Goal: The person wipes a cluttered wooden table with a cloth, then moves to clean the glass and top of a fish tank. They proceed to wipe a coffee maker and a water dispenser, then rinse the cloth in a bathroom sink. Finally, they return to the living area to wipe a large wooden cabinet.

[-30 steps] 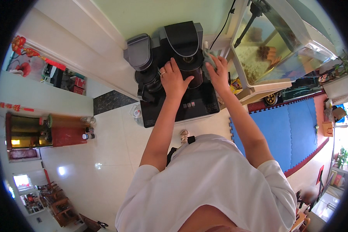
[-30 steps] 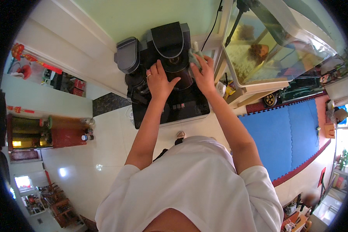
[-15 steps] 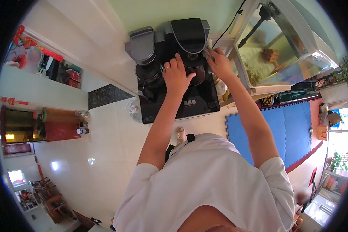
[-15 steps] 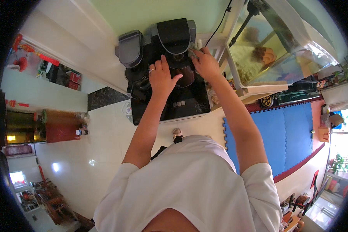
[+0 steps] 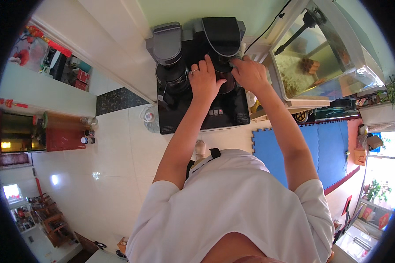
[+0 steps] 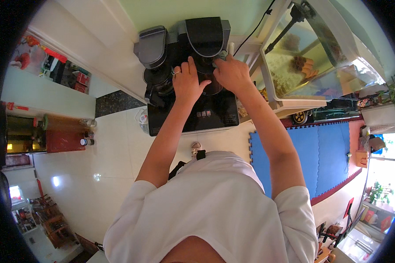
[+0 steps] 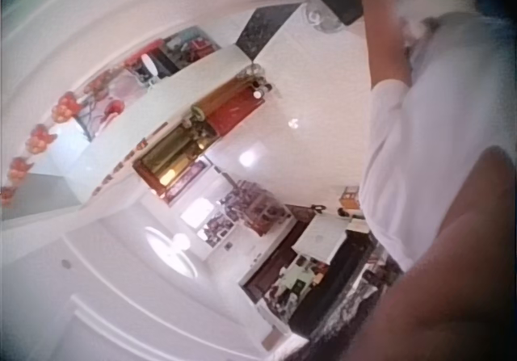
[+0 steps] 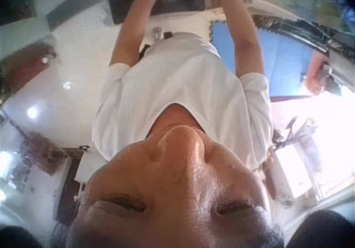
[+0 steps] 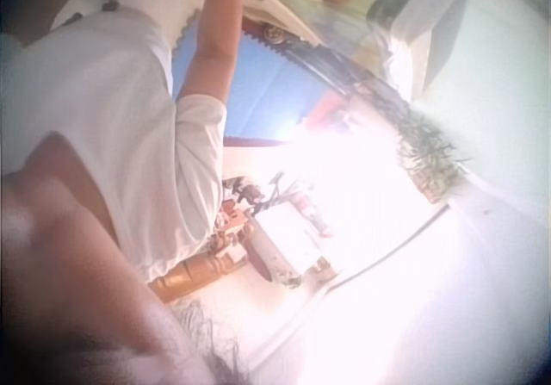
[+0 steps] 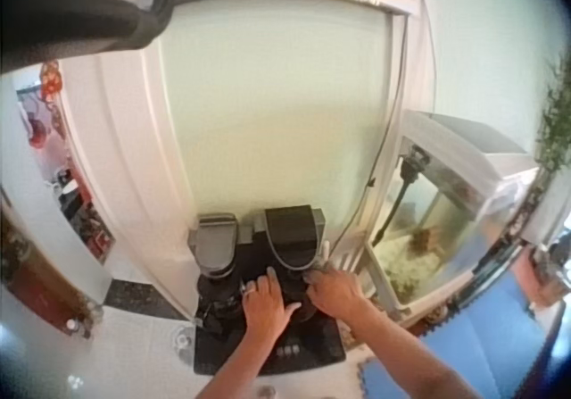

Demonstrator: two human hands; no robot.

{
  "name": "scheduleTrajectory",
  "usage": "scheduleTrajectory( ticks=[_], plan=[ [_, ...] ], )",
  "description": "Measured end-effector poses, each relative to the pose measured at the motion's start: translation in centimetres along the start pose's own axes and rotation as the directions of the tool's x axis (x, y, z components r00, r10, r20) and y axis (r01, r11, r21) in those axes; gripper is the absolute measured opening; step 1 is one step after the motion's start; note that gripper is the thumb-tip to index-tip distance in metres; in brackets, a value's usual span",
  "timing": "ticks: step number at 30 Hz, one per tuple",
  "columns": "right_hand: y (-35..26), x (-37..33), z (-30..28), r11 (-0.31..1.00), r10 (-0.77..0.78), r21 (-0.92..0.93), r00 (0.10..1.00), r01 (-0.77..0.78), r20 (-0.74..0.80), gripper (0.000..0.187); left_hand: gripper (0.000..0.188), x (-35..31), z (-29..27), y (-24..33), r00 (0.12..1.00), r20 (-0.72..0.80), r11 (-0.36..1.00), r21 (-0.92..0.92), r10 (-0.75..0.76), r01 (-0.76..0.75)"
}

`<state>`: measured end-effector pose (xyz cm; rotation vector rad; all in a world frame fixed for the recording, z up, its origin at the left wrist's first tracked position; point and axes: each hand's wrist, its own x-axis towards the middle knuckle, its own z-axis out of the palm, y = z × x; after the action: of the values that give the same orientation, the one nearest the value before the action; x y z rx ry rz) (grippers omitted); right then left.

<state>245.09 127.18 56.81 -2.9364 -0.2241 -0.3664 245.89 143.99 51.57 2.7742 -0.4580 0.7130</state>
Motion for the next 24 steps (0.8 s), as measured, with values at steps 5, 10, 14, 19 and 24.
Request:
scheduleTrajectory(
  ticks=[5, 10, 14, 19, 24],
  plan=[
    [-0.4, 0.8, -0.5, 0.999, -0.032, -0.038, 0.995, 0.036, 0.098, 0.025, 0.102, -0.2, 0.4, -0.1, 1.0, -0.023, 1.0, -0.022, 0.0, 0.0],
    [-1.2, 0.6, -1.0, 0.999, -0.005, -0.05, 0.991, 0.011, 0.131, 0.026, 0.101, -0.1, 0.1, 0.0, 1.0, 0.003, 0.999, -0.043, -0.013, 0.013],
    [-2.5, 0.4, -1.0, 1.0, 0.006, 0.005, 0.991, -0.006, 0.135, 0.027, 0.097, 0.0, -0.2, 0.1, 0.998, 0.054, 0.998, -0.05, -0.026, 0.029],
    [-3.4, 1.2, 0.0, 0.997, 0.081, -0.001, 0.976, -0.082, 0.201, 0.03, 0.091, 0.0, 0.3, -0.1, 0.998, 0.062, 0.999, -0.021, -0.023, 0.025],
    [-2.6, 1.5, -0.9, 0.993, 0.022, 0.105, 0.957, -0.055, 0.29, 0.039, 0.094, 0.0, 0.6, -0.3, 0.998, 0.051, 0.999, -0.037, -0.026, 0.028]
  ],
)
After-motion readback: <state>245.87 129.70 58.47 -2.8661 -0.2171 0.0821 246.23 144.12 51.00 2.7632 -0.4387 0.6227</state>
